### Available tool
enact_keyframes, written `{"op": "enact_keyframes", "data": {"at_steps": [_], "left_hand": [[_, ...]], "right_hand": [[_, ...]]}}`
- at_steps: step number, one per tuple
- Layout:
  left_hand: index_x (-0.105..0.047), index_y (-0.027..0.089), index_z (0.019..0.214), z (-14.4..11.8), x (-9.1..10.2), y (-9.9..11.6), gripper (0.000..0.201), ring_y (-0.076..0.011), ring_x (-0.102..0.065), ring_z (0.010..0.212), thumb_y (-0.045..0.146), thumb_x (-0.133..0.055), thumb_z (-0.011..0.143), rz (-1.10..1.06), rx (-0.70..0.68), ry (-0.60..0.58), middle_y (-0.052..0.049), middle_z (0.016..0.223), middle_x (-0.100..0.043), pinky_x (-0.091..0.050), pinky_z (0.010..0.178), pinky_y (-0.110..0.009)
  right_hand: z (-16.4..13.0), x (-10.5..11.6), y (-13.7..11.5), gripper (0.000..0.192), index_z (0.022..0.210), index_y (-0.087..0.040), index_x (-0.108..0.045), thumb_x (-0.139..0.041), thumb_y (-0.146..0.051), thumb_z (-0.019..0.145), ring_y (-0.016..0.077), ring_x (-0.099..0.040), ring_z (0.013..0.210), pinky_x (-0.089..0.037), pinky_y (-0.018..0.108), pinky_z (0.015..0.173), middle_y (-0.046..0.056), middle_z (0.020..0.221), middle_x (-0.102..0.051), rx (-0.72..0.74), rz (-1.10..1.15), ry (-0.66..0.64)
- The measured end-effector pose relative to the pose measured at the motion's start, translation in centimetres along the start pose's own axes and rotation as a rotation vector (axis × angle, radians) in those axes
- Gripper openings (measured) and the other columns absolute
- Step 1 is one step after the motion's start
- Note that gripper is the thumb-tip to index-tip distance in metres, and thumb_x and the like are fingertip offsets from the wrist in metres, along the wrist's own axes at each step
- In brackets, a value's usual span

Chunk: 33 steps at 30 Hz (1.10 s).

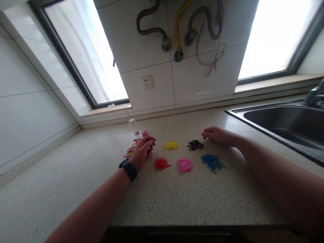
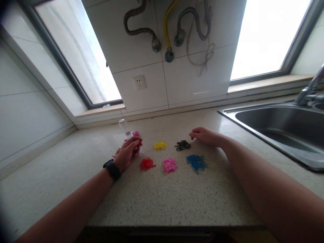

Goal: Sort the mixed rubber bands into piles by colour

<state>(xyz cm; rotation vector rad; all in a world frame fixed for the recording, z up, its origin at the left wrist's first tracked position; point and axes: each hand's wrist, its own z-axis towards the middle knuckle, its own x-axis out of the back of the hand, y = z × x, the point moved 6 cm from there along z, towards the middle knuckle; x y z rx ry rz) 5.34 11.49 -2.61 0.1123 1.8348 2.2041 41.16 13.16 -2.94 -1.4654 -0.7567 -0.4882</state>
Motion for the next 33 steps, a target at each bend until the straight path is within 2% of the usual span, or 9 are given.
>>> {"op": "enact_keyframes", "data": {"at_steps": [5, 10, 15, 17, 20, 23, 26, 33], "left_hand": [[-0.063, 0.018, 0.093, 0.1, 0.0, 0.3, 0.02, -0.0057, -0.044, 0.053, 0.03, -0.068, 0.077, 0.045, -0.004, -0.004, 0.001, 0.076, -0.059, -0.031, 0.042, -0.016], [-0.062, 0.019, 0.099, -0.1, -0.7, 0.9, 0.024, -0.0041, -0.039, 0.049, 0.029, -0.071, 0.078, 0.096, -0.02, -0.125, 0.001, 0.076, -0.063, -0.029, 0.044, -0.016], [-0.064, 0.018, 0.096, -0.3, -0.8, 1.0, 0.022, -0.0037, -0.039, 0.049, 0.028, -0.072, 0.078, 0.11, 0.008, -0.184, -0.001, 0.078, -0.065, -0.027, 0.045, -0.017], [-0.066, 0.017, 0.095, -0.5, -1.0, 1.2, 0.02, -0.0053, -0.045, 0.053, 0.028, -0.072, 0.079, 0.165, 0.017, -0.245, -0.003, 0.08, -0.066, -0.03, 0.048, -0.018], [-0.071, 0.017, 0.092, -1.2, -2.0, 1.7, 0.017, -0.0104, -0.055, 0.063, 0.029, -0.072, 0.08, 0.336, 0.037, -0.44, -0.005, 0.079, -0.067, -0.037, 0.054, -0.02], [-0.075, 0.019, 0.09, -1.8, -2.7, 2.2, 0.015, -0.0113, -0.051, 0.059, 0.031, -0.071, 0.082, 0.526, 0.013, -0.582, -0.003, 0.07, -0.064, -0.036, 0.053, -0.021], [-0.077, 0.021, 0.091, -2.0, -3.0, 2.4, 0.016, -0.0122, -0.05, 0.057, 0.033, -0.071, 0.082, 0.614, -0.023, -0.622, -0.003, 0.069, -0.064, -0.035, 0.052, -0.021], [-0.079, 0.024, 0.09, -2.1, -3.6, 3.1, 0.014, -0.0142, -0.054, 0.065, 0.03, -0.071, 0.08, 0.664, -0.15, -0.669, -0.007, 0.084, -0.069, -0.037, 0.055, -0.022]], "right_hand": [[-0.1, 0.0, -0.1, 0.05, 0.082, -0.017, -0.066, -0.053, -0.066, 0.081, 0.0106, -0.032, 0.048, -0.023, 0.026, 0.047, -0.005, 0.052, -0.035, -0.017, 0.003, 0.001], [-0.2, 0.0, -0.2, 0.05, 0.082, -0.018, -0.066, -0.053, -0.066, 0.082, 0.011, -0.032, 0.048, -0.023, 0.026, 0.047, -0.005, 0.052, -0.035, -0.015, -0.007, 0.004], [-0.2, 0.0, -0.2, 0.052, 0.083, -0.018, -0.067, -0.052, -0.067, 0.081, 0.0113, -0.032, 0.048, -0.023, 0.027, 0.048, -0.005, 0.053, -0.035, -0.026, -0.014, -0.001], [-0.3, 0.0, -0.3, 0.051, 0.083, -0.018, -0.066, -0.052, -0.067, 0.081, 0.0113, -0.032, 0.048, -0.023, 0.027, 0.049, -0.005, 0.053, -0.034, -0.031, -0.011, 0.001], [-0.5, 0.1, -0.6, 0.05, 0.081, -0.018, -0.066, -0.052, -0.066, 0.081, 0.0116, -0.033, 0.049, -0.024, 0.027, 0.049, -0.004, 0.053, -0.035, -0.023, 0.0, 0.004], [-0.6, 0.1, -0.8, 0.049, 0.08, -0.018, -0.066, -0.053, -0.065, 0.08, 0.0118, -0.034, 0.05, -0.025, 0.026, 0.049, -0.004, 0.053, -0.037, -0.006, 0.01, 0.001], [-0.6, 0.1, -0.7, 0.05, 0.08, -0.018, -0.066, -0.053, -0.066, 0.08, 0.0116, -0.034, 0.05, -0.025, 0.026, 0.049, -0.004, 0.053, -0.037, -0.003, 0.013, 0.002], [-0.3, 0.0, -0.2, 0.051, 0.083, -0.018, -0.066, -0.051, -0.066, 0.082, 0.0116, -0.034, 0.049, -0.024, 0.026, 0.048, -0.004, 0.053, -0.036, -0.011, 0.002, -0.015]]}}
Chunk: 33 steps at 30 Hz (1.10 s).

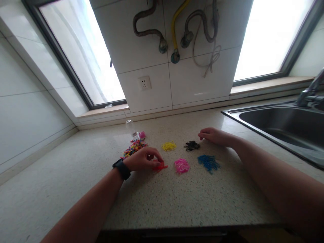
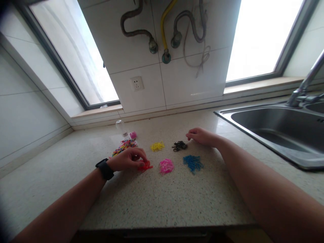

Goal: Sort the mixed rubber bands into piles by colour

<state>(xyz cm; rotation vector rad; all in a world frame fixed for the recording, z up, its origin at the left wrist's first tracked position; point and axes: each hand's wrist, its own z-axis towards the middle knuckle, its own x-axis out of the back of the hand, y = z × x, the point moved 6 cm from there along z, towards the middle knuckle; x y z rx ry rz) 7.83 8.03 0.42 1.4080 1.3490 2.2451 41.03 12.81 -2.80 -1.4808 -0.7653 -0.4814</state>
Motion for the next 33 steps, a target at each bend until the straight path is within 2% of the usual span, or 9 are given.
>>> {"op": "enact_keyframes", "data": {"at_steps": [3, 9, 11, 14, 17, 19, 22, 28, 33], "left_hand": [[-0.078, 0.022, 0.086, -0.1, 0.5, -0.9, 0.012, -0.0119, -0.05, 0.06, 0.029, -0.07, 0.081, -0.009, 0.034, 0.119, -0.006, 0.077, -0.067, -0.035, 0.053, -0.021], [-0.072, 0.017, 0.09, -1.5, 4.8, -3.3, 0.02, -0.0101, -0.049, 0.056, 0.035, -0.068, 0.082, -0.102, 0.107, 0.756, -0.001, 0.066, -0.06, -0.037, 0.05, -0.02], [-0.071, 0.017, 0.092, -2.6, 6.7, -3.9, 0.023, -0.0104, -0.051, 0.058, 0.037, -0.067, 0.082, -0.049, 0.098, 0.914, -0.001, 0.068, -0.061, -0.039, 0.053, -0.021], [-0.072, 0.016, 0.093, -4.9, 9.7, -5.5, 0.027, -0.0107, -0.048, 0.057, 0.039, -0.064, 0.082, 0.164, 0.137, 1.059, 0.001, 0.063, -0.057, -0.036, 0.053, -0.021], [-0.073, 0.017, 0.093, -7.2, 12.2, -8.5, 0.029, -0.0118, -0.049, 0.057, 0.041, -0.063, 0.081, 0.365, 0.258, 1.095, 0.001, 0.065, -0.059, -0.037, 0.055, -0.022], [-0.073, 0.015, 0.093, -8.4, 13.3, -11.0, 0.035, -0.0131, -0.05, 0.057, 0.045, -0.063, 0.078, 0.346, 0.35, 1.093, 0.0, 0.064, -0.06, -0.038, 0.055, -0.023], [-0.072, 0.011, 0.095, -8.9, 14.0, -13.2, 0.043, -0.0153, -0.055, 0.06, 0.049, -0.058, 0.081, 0.298, 0.374, 1.081, -0.002, 0.065, -0.061, -0.041, 0.056, -0.024], [-0.073, 0.015, 0.092, -7.6, 13.2, -13.3, 0.037, -0.0146, -0.054, 0.057, 0.048, -0.061, 0.08, 0.308, 0.347, 0.98, 0.0, 0.061, -0.06, -0.038, 0.054, -0.024], [-0.072, 0.015, 0.093, -7.2, 13.0, -13.4, 0.036, -0.0151, -0.056, 0.055, 0.047, -0.058, 0.082, 0.298, 0.34, 0.939, 0.0, 0.058, -0.06, -0.038, 0.054, -0.024]], "right_hand": [[0.0, 0.1, 0.0, 0.049, 0.083, -0.018, -0.066, -0.051, -0.064, 0.082, 0.0116, -0.033, 0.049, -0.024, 0.026, 0.049, -0.005, 0.053, -0.035, -0.014, -0.017, 0.017], [0.2, 0.1, 0.2, 0.049, 0.084, -0.018, -0.067, -0.05, -0.064, 0.083, 0.0116, -0.034, 0.05, -0.025, 0.026, 0.049, -0.004, 0.055, -0.037, 0.016, -0.001, 0.004], [0.3, 0.1, 0.3, 0.05, 0.083, -0.018, -0.067, -0.05, -0.064, 0.083, 0.0119, -0.035, 0.051, -0.025, 0.026, 0.049, -0.004, 0.055, -0.038, 0.026, -0.011, 0.012], [0.4, 0.2, 0.5, 0.05, 0.082, -0.017, -0.067, -0.051, -0.065, 0.082, 0.0123, -0.036, 0.052, -0.026, 0.027, 0.05, -0.004, 0.055, -0.038, 0.037, -0.02, 0.025], [0.4, 0.2, 0.6, 0.051, 0.082, -0.017, -0.067, -0.051, -0.065, 0.082, 0.0124, -0.037, 0.052, -0.027, 0.027, 0.05, -0.003, 0.055, -0.04, 0.043, -0.013, 0.025], [0.3, 0.2, 0.6, 0.051, 0.082, -0.017, -0.066, -0.051, -0.065, 0.082, 0.0121, -0.037, 0.052, -0.027, 0.026, 0.05, -0.003, 0.056, -0.04, 0.038, -0.008, 0.029], [0.2, 0.3, 0.3, 0.051, 0.082, -0.017, -0.066, -0.051, -0.066, 0.082, 0.0117, -0.037, 0.051, -0.027, 0.026, 0.05, -0.004, 0.056, -0.041, 0.041, 0.004, 0.031], [0.2, -0.3, -0.1, 0.047, 0.086, -0.017, -0.066, -0.051, -0.061, 0.083, 0.0122, -0.038, 0.049, -0.027, 0.026, 0.049, -0.005, 0.052, -0.041, 0.069, -0.068, 0.052], [-0.1, -1.4, -2.1, 0.038, 0.085, -0.017, -0.064, -0.053, -0.053, 0.084, 0.0139, -0.047, 0.056, -0.036, 0.027, 0.055, -0.001, 0.06, -0.053, 0.205, -0.074, 0.112]]}}
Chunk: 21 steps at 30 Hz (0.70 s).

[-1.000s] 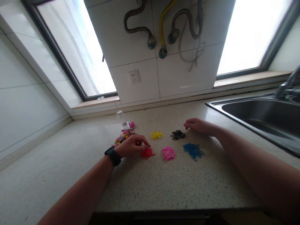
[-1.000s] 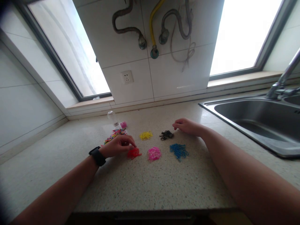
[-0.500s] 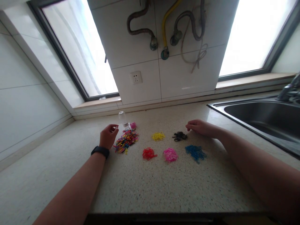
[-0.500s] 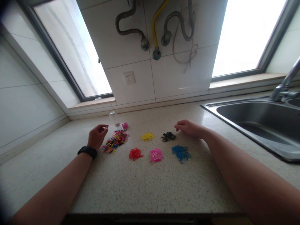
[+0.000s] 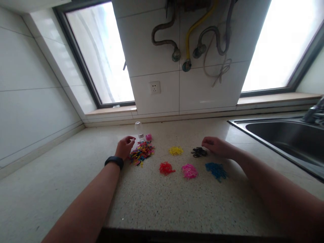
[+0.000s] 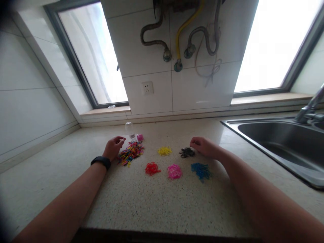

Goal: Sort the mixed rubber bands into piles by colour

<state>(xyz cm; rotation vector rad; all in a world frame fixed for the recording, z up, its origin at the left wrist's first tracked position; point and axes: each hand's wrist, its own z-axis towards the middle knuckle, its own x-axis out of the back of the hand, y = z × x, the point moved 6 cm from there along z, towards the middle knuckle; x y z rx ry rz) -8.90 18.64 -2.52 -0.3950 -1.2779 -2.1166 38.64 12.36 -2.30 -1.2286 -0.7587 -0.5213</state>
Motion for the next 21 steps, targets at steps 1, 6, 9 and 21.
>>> {"op": "enact_keyframes", "data": {"at_steps": [1, 6, 9, 21], "left_hand": [[-0.072, 0.015, 0.093, 0.0, -0.1, 0.0, 0.036, -0.0153, -0.057, 0.055, 0.046, -0.058, 0.082, -0.003, 0.0, -0.008, 0.0, 0.058, -0.06, -0.038, 0.054, -0.024], [-0.072, 0.016, 0.093, 0.1, -0.2, 0.1, 0.034, -0.0162, -0.059, 0.055, 0.044, -0.057, 0.081, -0.012, -0.001, -0.03, -0.001, 0.059, -0.063, -0.04, 0.055, -0.025], [-0.071, 0.015, 0.092, 0.2, -0.2, 0.2, 0.034, -0.0166, -0.06, 0.056, 0.045, -0.057, 0.082, -0.015, 0.002, -0.028, -0.001, 0.058, -0.063, -0.04, 0.055, -0.025], [-0.07, 0.016, 0.094, 0.2, -0.3, 0.4, 0.033, -0.0167, -0.061, 0.055, 0.044, -0.056, 0.082, -0.02, 0.004, -0.045, 0.0, 0.058, -0.063, -0.042, 0.056, -0.026]], "right_hand": [[0.0, 0.0, -0.8, 0.037, 0.085, -0.017, -0.064, -0.052, -0.052, 0.084, 0.0145, -0.05, 0.059, -0.038, 0.027, 0.058, -0.001, 0.062, -0.055, 0.029, 0.019, 0.035], [0.3, -0.7, -6.6, 0.03, 0.09, -0.017, -0.067, -0.051, -0.043, 0.087, 0.0152, -0.053, 0.065, -0.04, 0.027, 0.062, 0.002, 0.071, -0.062, 0.162, -0.03, 0.167], [1.0, -2.9, -11.3, 0.023, 0.09, -0.017, -0.069, -0.057, -0.036, 0.086, 0.0135, -0.055, 0.064, -0.038, 0.026, 0.061, 0.003, 0.076, -0.067, 0.249, -0.15, 0.091], [6.0, -13.8, -20.6, 0.032, 0.105, -0.02, -0.071, -0.057, -0.042, 0.086, 0.0252, -0.069, 0.092, -0.048, 0.03, 0.073, 0.012, 0.102, -0.074, 0.306, -0.583, -0.154]]}}
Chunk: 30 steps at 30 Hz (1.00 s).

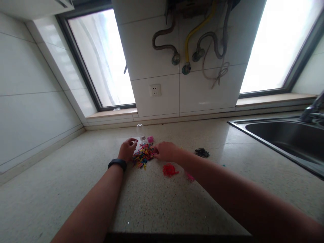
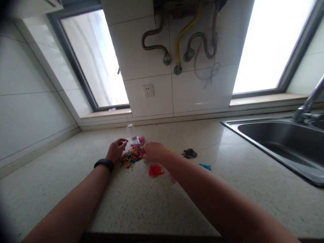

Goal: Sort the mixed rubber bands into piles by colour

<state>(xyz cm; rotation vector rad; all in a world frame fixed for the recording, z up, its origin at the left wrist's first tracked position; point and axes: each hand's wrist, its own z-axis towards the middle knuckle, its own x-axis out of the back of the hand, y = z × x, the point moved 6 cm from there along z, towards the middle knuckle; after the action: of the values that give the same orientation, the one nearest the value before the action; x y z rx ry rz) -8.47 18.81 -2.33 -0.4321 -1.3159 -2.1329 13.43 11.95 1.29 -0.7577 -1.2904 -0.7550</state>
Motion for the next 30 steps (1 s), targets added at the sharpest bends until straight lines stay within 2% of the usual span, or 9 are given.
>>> {"op": "enact_keyframes", "data": {"at_steps": [6, 19, 26, 30], "left_hand": [[-0.07, 0.016, 0.093, 0.0, 0.0, 0.1, 0.033, -0.0162, -0.059, 0.052, 0.043, -0.056, 0.082, 0.0, 0.008, -0.003, 0.0, 0.056, -0.062, -0.041, 0.054, -0.026], [-0.07, 0.017, 0.092, -0.1, -0.1, 0.1, 0.034, -0.0169, -0.059, 0.052, 0.046, -0.056, 0.082, -0.004, 0.005, -0.001, 0.0, 0.055, -0.061, -0.04, 0.055, -0.026], [-0.071, 0.017, 0.092, 0.0, -0.1, 0.1, 0.035, -0.0171, -0.059, 0.053, 0.047, -0.056, 0.081, -0.006, 0.001, -0.007, 0.0, 0.054, -0.062, -0.041, 0.056, -0.026], [-0.07, 0.016, 0.094, -0.1, -0.1, 0.0, 0.035, -0.0169, -0.06, 0.053, 0.045, -0.055, 0.081, -0.004, 0.002, -0.015, 0.0, 0.057, -0.063, -0.041, 0.056, -0.026]], "right_hand": [[0.8, -1.0, 0.0, 0.03, 0.106, -0.022, -0.071, -0.057, -0.04, 0.086, 0.0264, -0.069, 0.096, -0.051, 0.032, 0.075, 0.011, 0.107, -0.073, -0.006, -0.047, -0.011], [-0.7, -0.5, 0.5, 0.025, 0.105, -0.023, -0.071, -0.056, -0.032, 0.086, 0.0249, -0.07, 0.091, -0.047, 0.03, 0.073, 0.009, 0.1, -0.075, 0.014, 0.012, 0.06], [-1.0, -0.6, 0.7, 0.028, 0.109, -0.026, -0.072, -0.055, -0.04, 0.091, 0.0237, -0.069, 0.091, -0.045, 0.03, 0.075, 0.007, 0.101, -0.075, 0.018, 0.039, 0.047], [-1.7, 0.1, 1.4, 0.028, 0.106, -0.025, -0.073, -0.055, -0.041, 0.093, 0.0212, -0.068, 0.088, -0.042, 0.028, 0.072, 0.006, 0.099, -0.075, 0.024, 0.079, 0.077]]}}
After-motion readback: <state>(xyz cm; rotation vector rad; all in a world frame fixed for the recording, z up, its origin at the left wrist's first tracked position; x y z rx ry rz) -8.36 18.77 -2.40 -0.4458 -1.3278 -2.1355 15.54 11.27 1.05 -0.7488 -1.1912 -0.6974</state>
